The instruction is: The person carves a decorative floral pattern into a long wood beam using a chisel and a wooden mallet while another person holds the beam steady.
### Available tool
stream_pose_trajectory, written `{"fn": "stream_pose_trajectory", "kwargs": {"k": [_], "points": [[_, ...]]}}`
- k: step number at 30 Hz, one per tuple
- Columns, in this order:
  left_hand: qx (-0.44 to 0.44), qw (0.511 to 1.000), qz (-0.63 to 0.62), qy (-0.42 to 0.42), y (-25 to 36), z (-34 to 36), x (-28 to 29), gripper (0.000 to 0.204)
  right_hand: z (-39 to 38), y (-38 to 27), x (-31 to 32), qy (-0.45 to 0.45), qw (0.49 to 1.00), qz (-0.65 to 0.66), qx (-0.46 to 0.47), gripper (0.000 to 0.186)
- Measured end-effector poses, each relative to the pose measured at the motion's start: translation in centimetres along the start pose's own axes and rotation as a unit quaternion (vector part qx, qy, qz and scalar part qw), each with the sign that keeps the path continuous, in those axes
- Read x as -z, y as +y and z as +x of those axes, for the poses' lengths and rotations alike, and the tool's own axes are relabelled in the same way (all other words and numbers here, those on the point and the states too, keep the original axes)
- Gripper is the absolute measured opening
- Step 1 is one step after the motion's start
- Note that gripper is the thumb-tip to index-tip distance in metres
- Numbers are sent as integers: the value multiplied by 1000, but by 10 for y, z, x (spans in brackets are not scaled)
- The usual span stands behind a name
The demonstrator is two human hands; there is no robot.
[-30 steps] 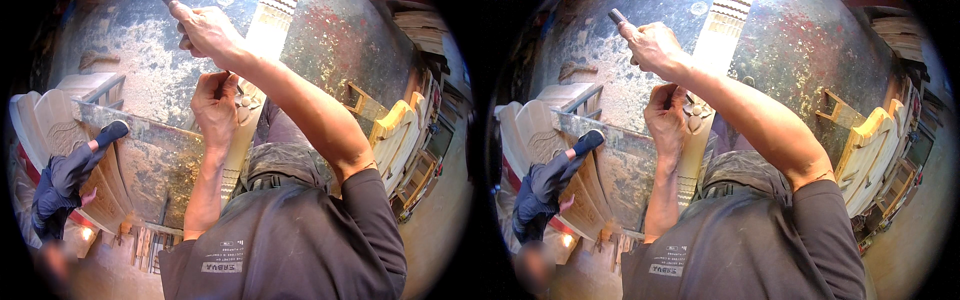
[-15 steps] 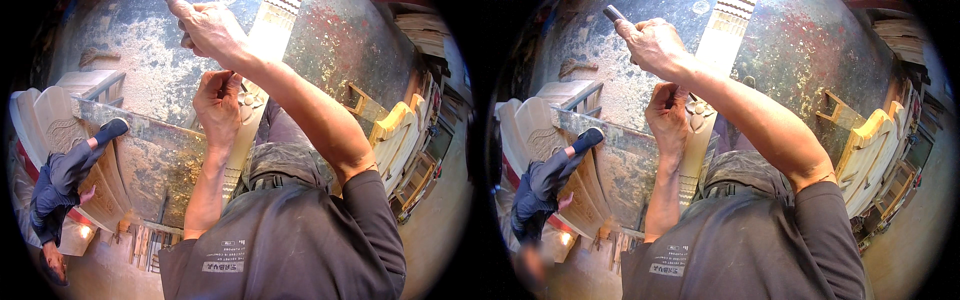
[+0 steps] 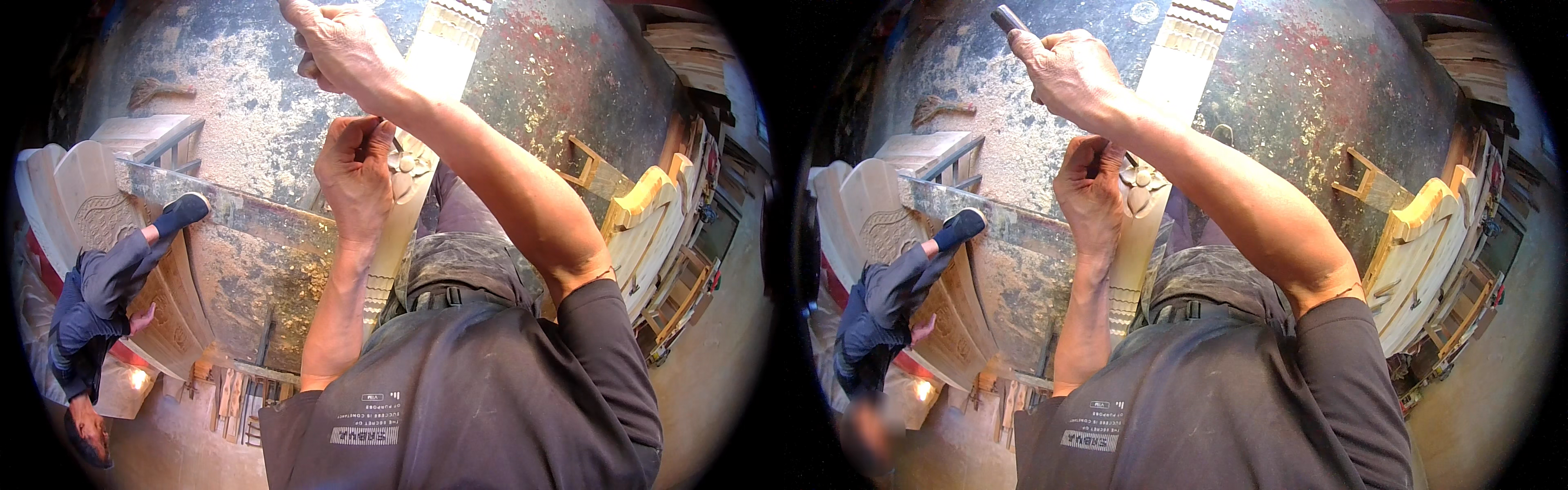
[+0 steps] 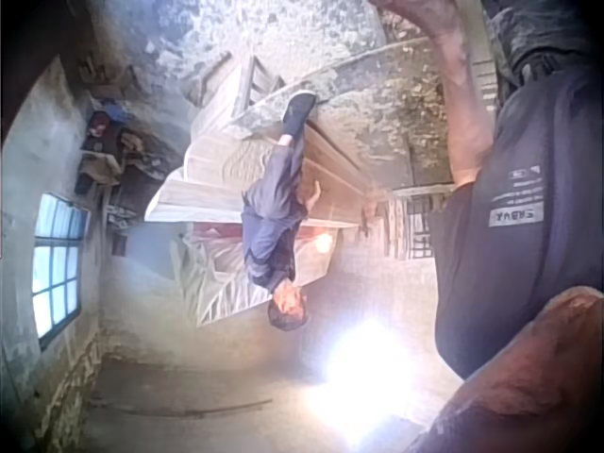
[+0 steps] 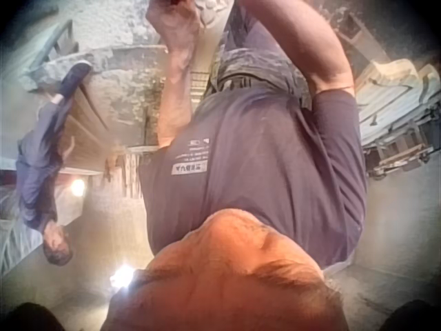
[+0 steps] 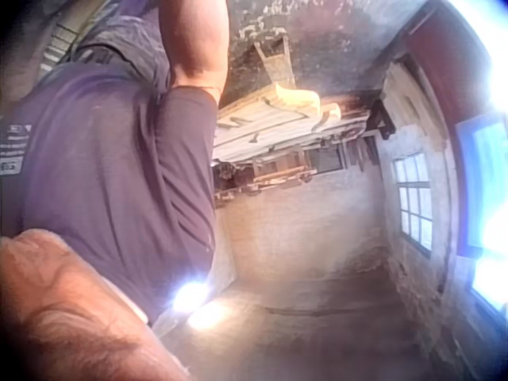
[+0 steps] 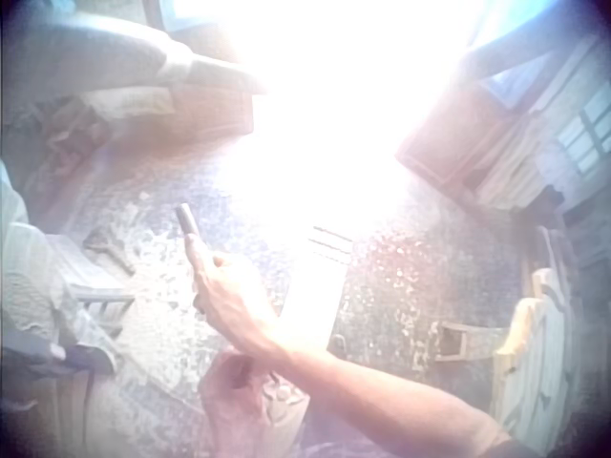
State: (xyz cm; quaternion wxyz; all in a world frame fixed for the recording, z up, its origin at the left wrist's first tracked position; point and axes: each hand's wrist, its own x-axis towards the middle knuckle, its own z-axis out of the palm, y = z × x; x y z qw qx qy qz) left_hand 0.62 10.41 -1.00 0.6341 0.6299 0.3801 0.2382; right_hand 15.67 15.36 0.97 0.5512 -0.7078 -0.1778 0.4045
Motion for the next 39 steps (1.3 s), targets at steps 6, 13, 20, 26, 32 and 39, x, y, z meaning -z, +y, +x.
{"fn": "stream_pose_trajectory", "kwargs": {"k": [6, 13, 20, 26, 32, 39], "points": [[4, 1000, 7, -1, -2, 0, 1, 10, 0, 1, 0, 6, 1000, -19, 14, 68], [18, 1000, 14, 0, 3, 1, 0, 9, 4, 2, 0, 6, 999, 29, -25, 65], [34, 999, 21, -21, 11, 1, 3, 16, 10, 18, 11, -11, 966, 246, -81, 34], [96, 976, -171, -94, 8, 0, 15, 20, 10, 22, 35, -101, 937, 318, -98, 34], [159, 931, -305, -118, 24, 2, 23, 25, 9, 28, 41, -133, 932, 320, -104, 36], [117, 968, -192, -115, 24, 3, 20, 18, 7, 31, 47, -114, 930, 335, -101, 41]]}}
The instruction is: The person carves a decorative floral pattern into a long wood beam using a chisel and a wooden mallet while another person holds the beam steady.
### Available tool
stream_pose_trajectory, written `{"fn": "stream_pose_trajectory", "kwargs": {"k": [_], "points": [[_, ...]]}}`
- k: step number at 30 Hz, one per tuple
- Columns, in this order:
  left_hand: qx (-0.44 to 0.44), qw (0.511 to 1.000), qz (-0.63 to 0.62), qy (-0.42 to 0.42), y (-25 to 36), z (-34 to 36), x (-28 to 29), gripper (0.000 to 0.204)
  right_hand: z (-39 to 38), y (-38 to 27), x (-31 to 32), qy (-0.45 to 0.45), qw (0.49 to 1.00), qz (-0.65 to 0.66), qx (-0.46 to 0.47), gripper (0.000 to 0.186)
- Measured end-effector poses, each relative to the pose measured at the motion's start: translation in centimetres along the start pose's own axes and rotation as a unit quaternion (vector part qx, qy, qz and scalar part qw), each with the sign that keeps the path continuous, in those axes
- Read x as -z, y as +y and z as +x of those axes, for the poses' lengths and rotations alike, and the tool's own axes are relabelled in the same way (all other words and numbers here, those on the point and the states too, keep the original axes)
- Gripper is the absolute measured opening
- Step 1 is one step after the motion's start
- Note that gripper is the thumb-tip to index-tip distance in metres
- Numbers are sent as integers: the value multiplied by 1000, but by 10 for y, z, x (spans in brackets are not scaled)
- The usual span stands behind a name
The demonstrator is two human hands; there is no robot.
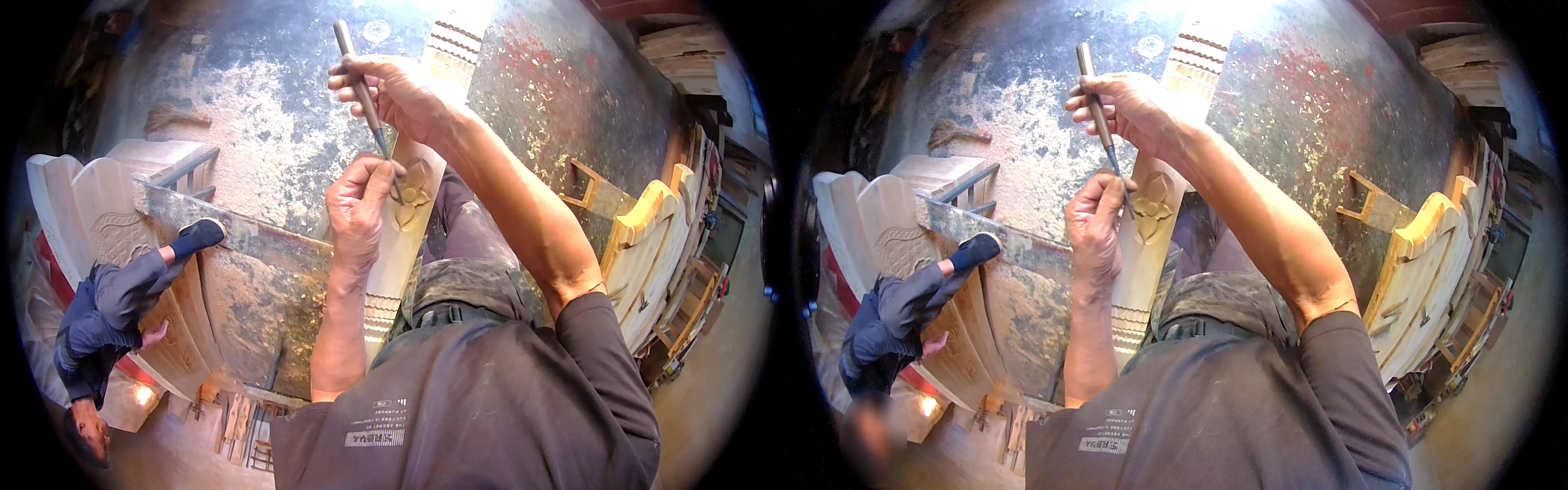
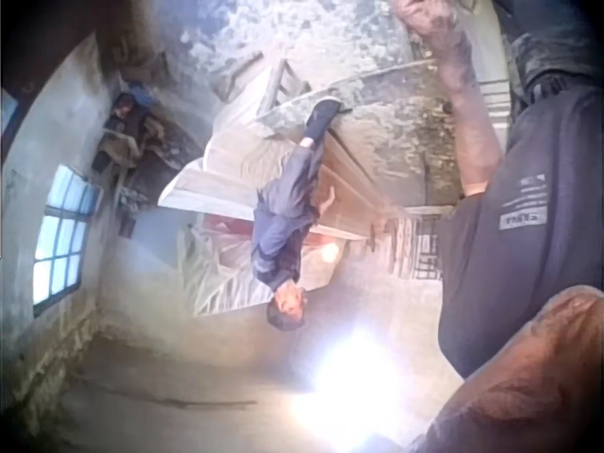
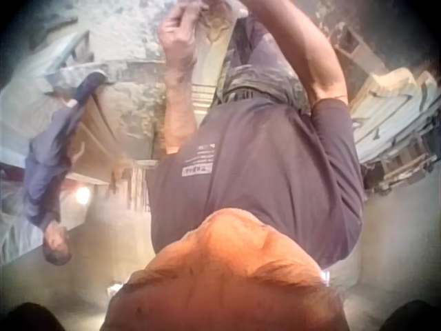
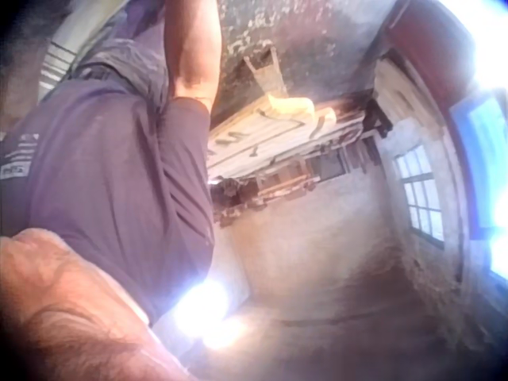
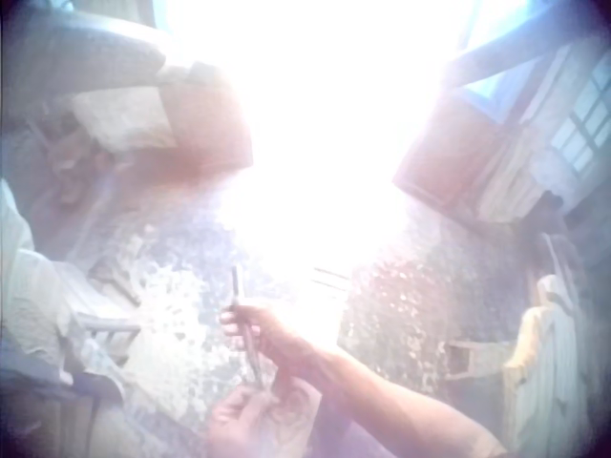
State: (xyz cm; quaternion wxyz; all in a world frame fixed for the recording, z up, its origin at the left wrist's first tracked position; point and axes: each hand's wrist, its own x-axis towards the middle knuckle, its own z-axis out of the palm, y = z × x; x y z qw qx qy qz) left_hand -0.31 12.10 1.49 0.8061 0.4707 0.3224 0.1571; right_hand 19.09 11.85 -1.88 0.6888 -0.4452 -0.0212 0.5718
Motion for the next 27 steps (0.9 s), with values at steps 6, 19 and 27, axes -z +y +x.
{"fn": "stream_pose_trajectory", "kwargs": {"k": [6, 19, 27], "points": [[-73, 979, 177, 69, -14, 5, -10, 13, 2, -11, -27, 23, 1000, -5, 13, 44], [-67, 986, 123, 92, -23, 9, -8, 14, 18, 7, -55, 96, 983, -133, 87, 47], [-82, 978, 167, 94, -27, 11, -4, 11, 16, 11, -52, 118, 970, -191, 97, 50]]}}
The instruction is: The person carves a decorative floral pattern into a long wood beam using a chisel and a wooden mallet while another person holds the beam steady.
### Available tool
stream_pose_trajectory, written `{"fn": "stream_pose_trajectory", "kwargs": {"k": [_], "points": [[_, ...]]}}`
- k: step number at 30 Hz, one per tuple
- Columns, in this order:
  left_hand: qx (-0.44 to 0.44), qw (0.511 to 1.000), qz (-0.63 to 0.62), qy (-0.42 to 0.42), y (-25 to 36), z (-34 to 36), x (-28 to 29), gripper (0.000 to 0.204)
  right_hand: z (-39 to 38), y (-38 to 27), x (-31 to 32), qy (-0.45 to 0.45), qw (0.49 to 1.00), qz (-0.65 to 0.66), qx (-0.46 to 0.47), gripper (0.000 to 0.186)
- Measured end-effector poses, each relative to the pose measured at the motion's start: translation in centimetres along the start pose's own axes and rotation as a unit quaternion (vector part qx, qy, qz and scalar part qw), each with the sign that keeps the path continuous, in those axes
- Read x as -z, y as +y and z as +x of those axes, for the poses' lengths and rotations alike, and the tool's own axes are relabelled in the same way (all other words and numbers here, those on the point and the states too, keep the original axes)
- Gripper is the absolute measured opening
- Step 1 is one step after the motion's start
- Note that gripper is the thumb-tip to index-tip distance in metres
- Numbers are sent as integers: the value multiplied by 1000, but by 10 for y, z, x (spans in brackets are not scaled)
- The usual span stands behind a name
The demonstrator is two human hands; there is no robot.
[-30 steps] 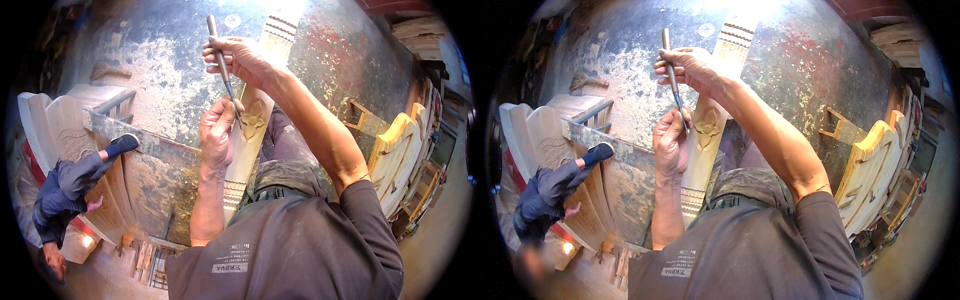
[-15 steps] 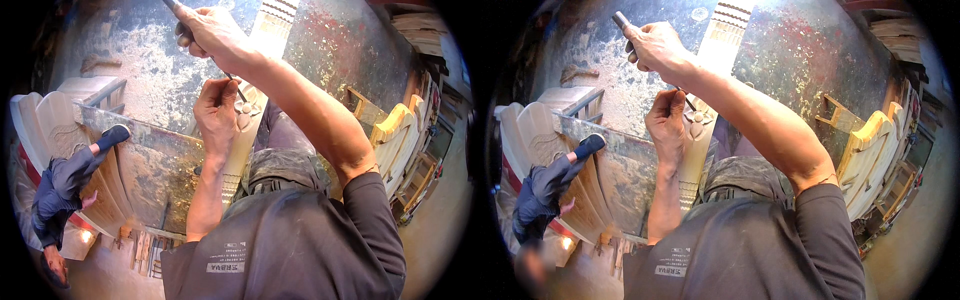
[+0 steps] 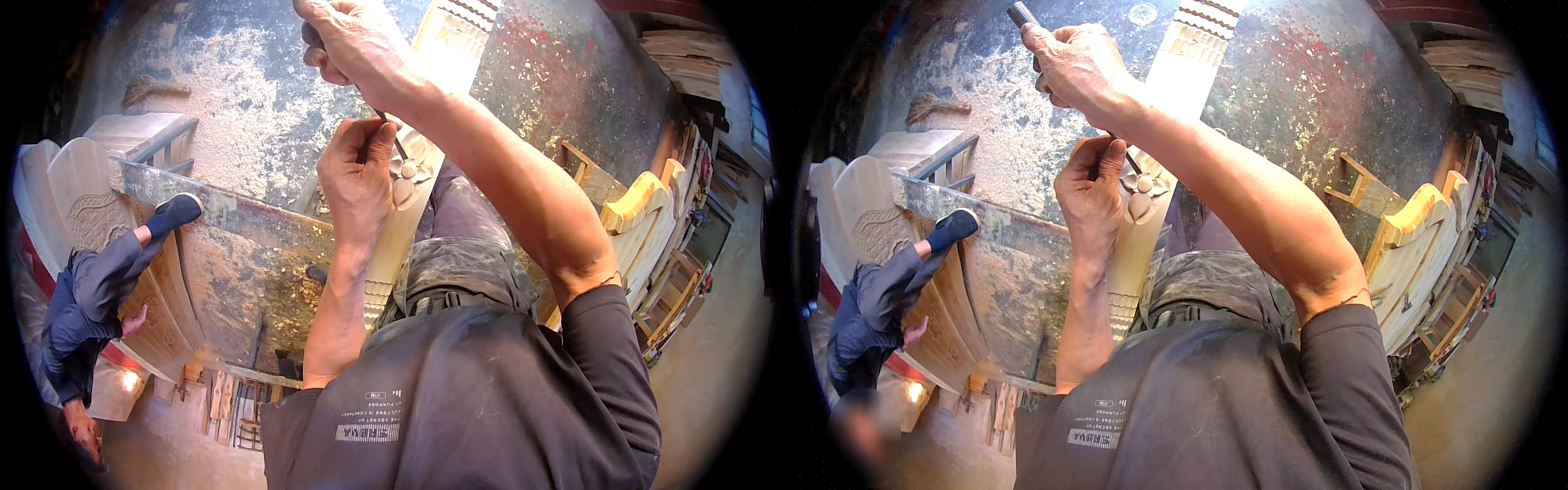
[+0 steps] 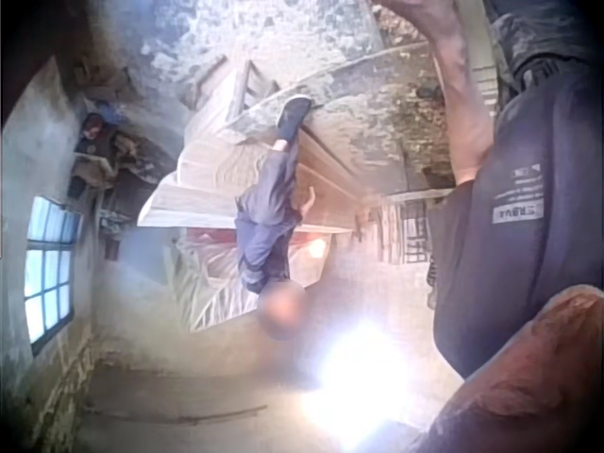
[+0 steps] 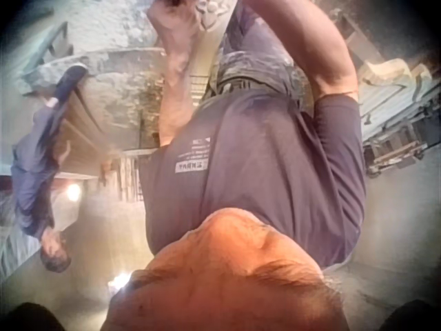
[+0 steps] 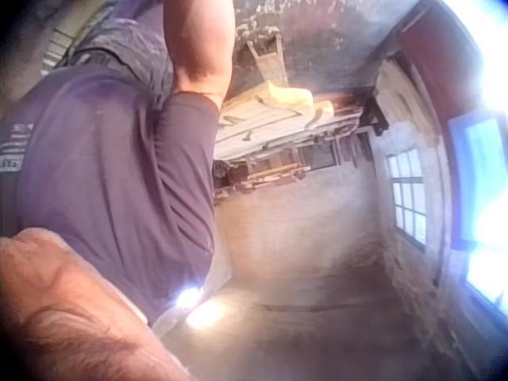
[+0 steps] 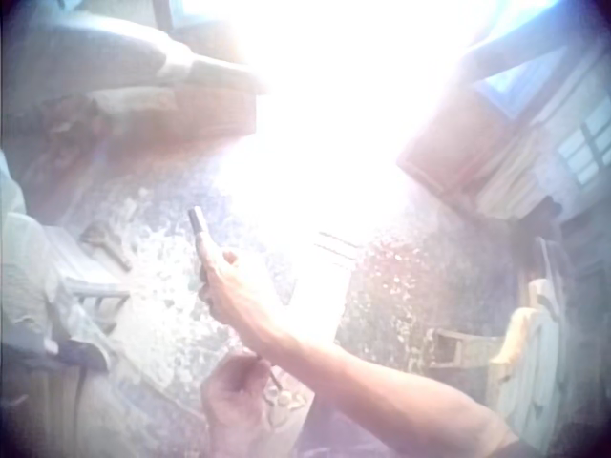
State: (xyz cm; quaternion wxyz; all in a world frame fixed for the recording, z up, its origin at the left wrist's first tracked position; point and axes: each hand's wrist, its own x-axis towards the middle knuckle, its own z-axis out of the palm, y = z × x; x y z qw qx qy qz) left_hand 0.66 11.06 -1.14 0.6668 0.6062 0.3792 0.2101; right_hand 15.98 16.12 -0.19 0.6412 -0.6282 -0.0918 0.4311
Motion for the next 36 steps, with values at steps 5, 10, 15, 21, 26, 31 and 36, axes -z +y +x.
{"fn": "stream_pose_trajectory", "kwargs": {"k": [5, 10, 15, 21, 26, 31, 36], "points": [[11, 1000, 4, 3, 2, 0, -1, 11, 3, 0, 2, -6, 1000, -6, -4, 49], [27, 1000, -9, 11, 3, -1, -1, 12, -1, -4, -3, 15, 1000, -18, -7, 51], [11, 1000, 14, 7, 4, 0, -2, 12, 0, -4, 0, 0, 1000, -26, 3, 52], [24, 1000, -12, 0, 5, -1, -1, 13, 1, -2, -1, 6, 1000, -27, 2, 52], [11, 1000, 7, 11, 3, 0, -3, 10, -1, -2, -1, 7, 1000, -21, 4, 51], [30, 999, -10, 11, 4, 0, -3, 10, -2, -2, 1, 3, 1000, -17, 10, 51], [4, 1000, -7, 6, -2, 2, -3, 10, -10, -9, -1, -11, 999, -49, 21, 53]]}}
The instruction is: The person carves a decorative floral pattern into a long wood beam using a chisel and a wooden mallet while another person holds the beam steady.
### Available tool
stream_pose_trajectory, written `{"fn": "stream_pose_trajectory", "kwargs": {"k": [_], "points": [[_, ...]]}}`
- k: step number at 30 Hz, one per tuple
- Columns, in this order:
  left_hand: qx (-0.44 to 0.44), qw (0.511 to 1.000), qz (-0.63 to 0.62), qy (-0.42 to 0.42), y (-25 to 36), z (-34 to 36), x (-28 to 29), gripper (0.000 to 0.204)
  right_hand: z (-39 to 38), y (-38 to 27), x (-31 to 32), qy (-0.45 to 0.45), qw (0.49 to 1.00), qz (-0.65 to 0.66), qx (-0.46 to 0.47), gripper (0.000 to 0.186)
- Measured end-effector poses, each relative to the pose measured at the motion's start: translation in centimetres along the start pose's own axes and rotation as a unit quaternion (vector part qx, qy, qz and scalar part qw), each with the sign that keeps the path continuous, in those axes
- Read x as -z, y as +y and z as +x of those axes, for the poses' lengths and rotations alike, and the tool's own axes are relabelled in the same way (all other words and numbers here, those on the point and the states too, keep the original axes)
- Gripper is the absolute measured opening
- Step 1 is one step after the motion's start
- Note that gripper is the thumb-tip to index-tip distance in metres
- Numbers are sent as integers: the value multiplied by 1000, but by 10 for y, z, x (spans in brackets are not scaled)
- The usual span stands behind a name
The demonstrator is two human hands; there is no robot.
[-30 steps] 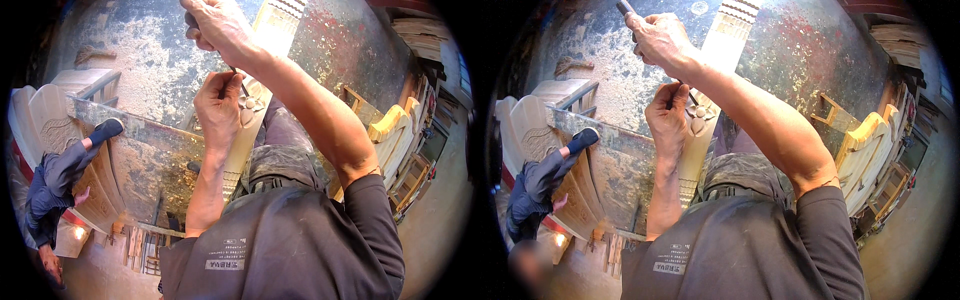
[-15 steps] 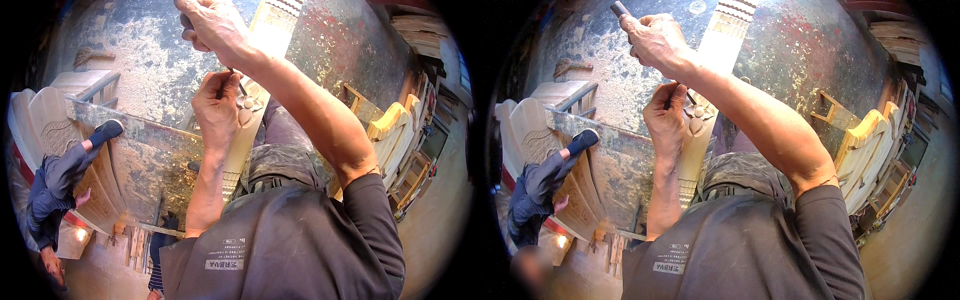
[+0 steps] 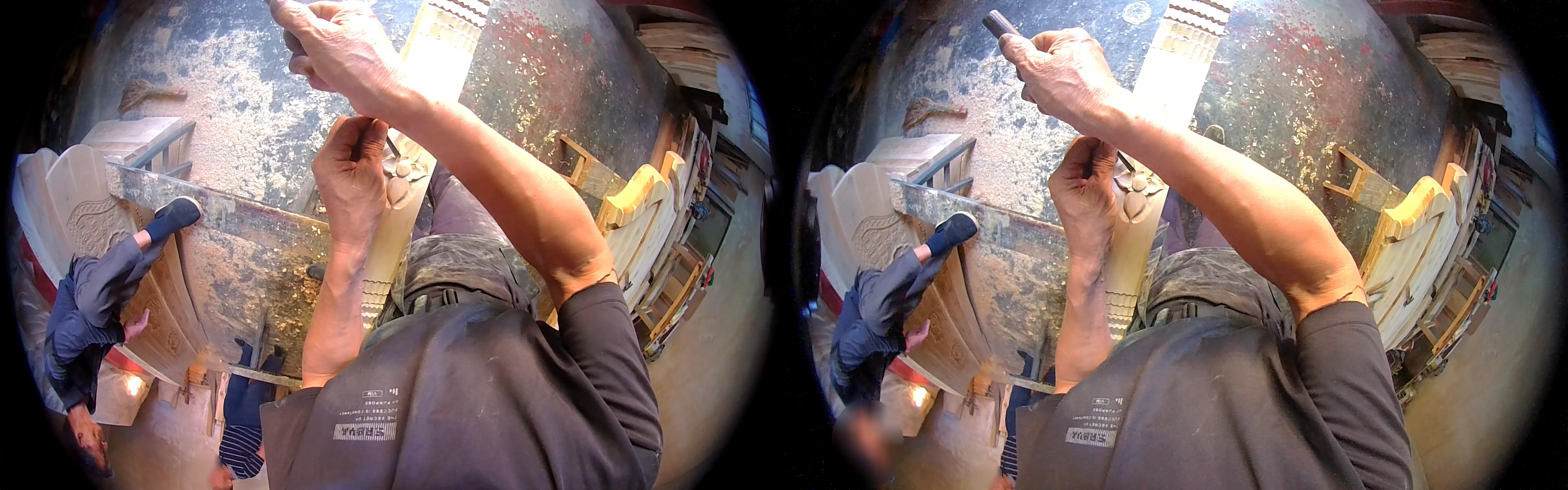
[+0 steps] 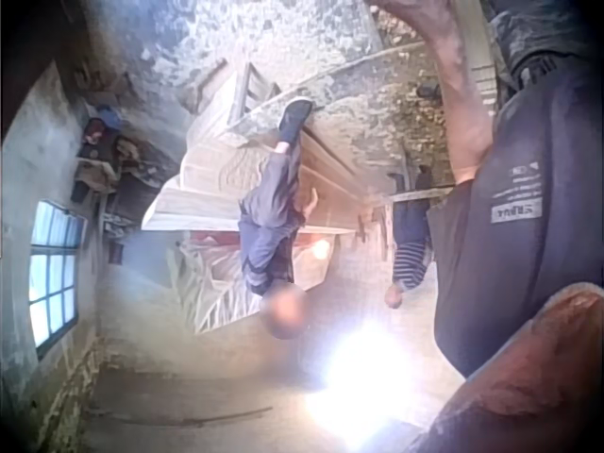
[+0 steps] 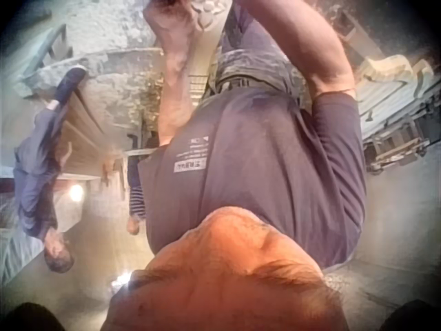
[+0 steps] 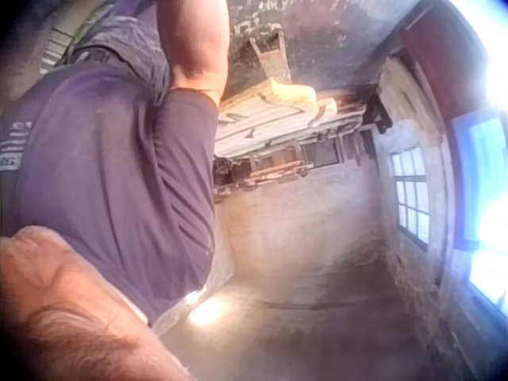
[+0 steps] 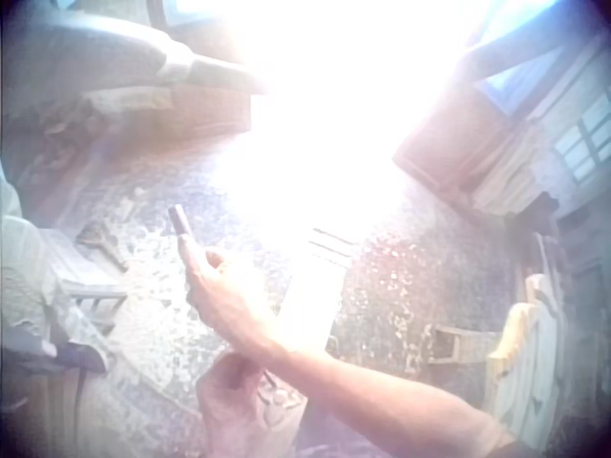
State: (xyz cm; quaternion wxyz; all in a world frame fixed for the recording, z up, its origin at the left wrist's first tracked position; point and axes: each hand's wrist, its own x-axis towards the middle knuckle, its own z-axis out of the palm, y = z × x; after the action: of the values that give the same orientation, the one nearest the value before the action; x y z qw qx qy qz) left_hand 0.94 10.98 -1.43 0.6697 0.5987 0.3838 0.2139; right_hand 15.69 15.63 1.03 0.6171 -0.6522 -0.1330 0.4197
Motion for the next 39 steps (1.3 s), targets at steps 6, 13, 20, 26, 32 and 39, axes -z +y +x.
{"fn": "stream_pose_trajectory", "kwargs": {"k": [6, 13, 20, 26, 32, 39], "points": [[-9, 999, 35, 3, 7, 1, -2, 10, 2, 3, 1, 9, 1000, 11, 14, 52], [-18, 999, 35, 3, 5, 1, -3, 9, 4, 7, 1, 22, 999, 30, 7, 50], [-45, 998, 53, -7, -1, 4, -2, 7, 4, 7, 3, 28, 998, 57, -1, 47], [-51, 997, 65, -9, 1, 4, -2, 6, 6, 8, 3, 36, 998, 48, -4, 47], [-49, 997, 67, -10, 3, 6, -3, 6, 7, 11, 3, 34, 998, 59, -9, 47], [-28, 998, 58, -8, 3, 5, -4, 7, 7, 14, 2, 31, 998, 58, -1, 44]]}}
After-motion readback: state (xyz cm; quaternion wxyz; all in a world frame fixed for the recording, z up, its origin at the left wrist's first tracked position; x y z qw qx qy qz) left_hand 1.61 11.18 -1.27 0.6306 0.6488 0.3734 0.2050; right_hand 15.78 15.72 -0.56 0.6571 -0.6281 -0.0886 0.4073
